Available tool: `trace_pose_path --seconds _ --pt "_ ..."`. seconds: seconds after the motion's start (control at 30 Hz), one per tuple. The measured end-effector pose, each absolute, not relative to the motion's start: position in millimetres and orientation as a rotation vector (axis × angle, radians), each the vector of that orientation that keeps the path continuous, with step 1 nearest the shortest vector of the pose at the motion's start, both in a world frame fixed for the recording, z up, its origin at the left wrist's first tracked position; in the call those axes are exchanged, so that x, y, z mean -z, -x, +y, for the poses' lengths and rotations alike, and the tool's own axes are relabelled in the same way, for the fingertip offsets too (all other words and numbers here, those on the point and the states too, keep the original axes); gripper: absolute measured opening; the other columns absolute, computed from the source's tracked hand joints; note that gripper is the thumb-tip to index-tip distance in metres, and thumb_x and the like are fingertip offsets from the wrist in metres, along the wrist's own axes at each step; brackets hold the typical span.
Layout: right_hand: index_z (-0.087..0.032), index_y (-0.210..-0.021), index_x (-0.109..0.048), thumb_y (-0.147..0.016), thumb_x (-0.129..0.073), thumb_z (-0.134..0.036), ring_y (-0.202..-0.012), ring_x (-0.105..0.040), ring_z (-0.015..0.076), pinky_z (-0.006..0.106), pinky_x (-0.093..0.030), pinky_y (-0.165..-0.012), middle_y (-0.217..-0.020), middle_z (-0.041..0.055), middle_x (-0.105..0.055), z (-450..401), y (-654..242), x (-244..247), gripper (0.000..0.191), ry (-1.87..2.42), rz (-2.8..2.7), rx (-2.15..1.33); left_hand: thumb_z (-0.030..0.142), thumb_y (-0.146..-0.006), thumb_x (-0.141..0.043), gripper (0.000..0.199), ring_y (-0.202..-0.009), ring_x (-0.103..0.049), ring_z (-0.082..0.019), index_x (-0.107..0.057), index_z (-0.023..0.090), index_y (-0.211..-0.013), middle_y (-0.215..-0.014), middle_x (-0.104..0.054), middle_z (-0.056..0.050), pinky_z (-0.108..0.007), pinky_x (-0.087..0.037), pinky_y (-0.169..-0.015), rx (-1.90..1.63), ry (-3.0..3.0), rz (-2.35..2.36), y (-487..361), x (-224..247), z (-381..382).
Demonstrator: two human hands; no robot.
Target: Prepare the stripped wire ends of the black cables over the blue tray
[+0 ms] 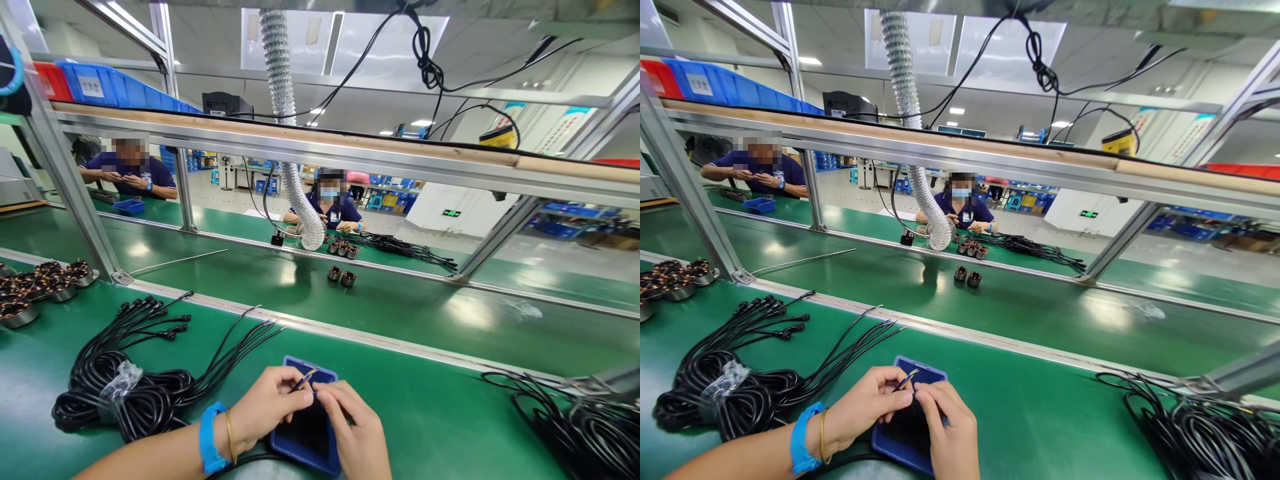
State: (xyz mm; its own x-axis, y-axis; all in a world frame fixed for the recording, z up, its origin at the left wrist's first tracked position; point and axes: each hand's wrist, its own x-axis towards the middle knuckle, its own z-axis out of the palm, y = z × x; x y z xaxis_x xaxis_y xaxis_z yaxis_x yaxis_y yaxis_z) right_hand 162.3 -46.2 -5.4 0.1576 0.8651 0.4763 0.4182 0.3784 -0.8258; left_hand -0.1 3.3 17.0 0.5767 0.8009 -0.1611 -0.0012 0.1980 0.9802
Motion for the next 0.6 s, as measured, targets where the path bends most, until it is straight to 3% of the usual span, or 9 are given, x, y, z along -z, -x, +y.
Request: trace_pose_path --seconds 0.1,0.23,0.4,0.6 --pt "-0.021 -0.089 -0.08 -0.084 -0.069 -0.041 -0.062 -0.07 0.0184 0.021 -0.055 -0.046 -0.084 0.0075 -0.077 -46.8 -161.5 1.3 0.023 1.24 -1.279 -0.547 0.051 -0.068 -0.07 0.038 -0.051 -0.036 -0.007 -0.056 0.016 -0.072 -0.062 -0.044 0.006 -0.023 -0.025 -0.049 -0.636 -1.266 0.813 0.5 -17.0 3.4" --pt "-0.021 -0.086 -0.081 -0.079 -0.074 -0.038 -0.076 -0.075 0.0229 0.026 -0.063 -0.066 -0.087 0.0085 -0.079 -49.1 -157.9 3.2 0.02 1.264 -1.19 -0.477 0.047 -0.068 -0.067 0.033 -0.051 -0.036 -0.007 -0.057 0.016 -0.07 -0.059 -0.043 0.006 -0.024 -0.024 -0.05 -0.613 -1.279 0.835 0.9 -17.1 4.3" --pt "-0.02 -0.086 -0.08 -0.078 -0.074 -0.034 -0.061 -0.074 0.0197 0.024 -0.063 -0.056 -0.085 0.0082 -0.08 -50.2 -154.8 5.6 0.017 1.223 -1.075 -0.487 0.048 -0.068 -0.066 0.034 -0.051 -0.037 -0.008 -0.057 0.016 -0.071 -0.06 -0.043 0.006 -0.024 -0.026 -0.05 -0.604 -1.279 0.852 0.8 -18.9 4.5" --pt "-0.02 -0.086 -0.079 -0.083 -0.071 -0.032 -0.077 -0.076 0.0214 0.027 -0.063 -0.072 -0.088 0.008 -0.079 -54.6 -155.9 10.9 0.015 1.243 -1.179 -0.317 0.048 -0.069 -0.068 0.034 -0.052 -0.037 -0.007 -0.057 0.016 -0.071 -0.062 -0.044 0.005 -0.023 -0.026 -0.05 -0.607 -1.272 0.83 0.7 -20.4 2.6"
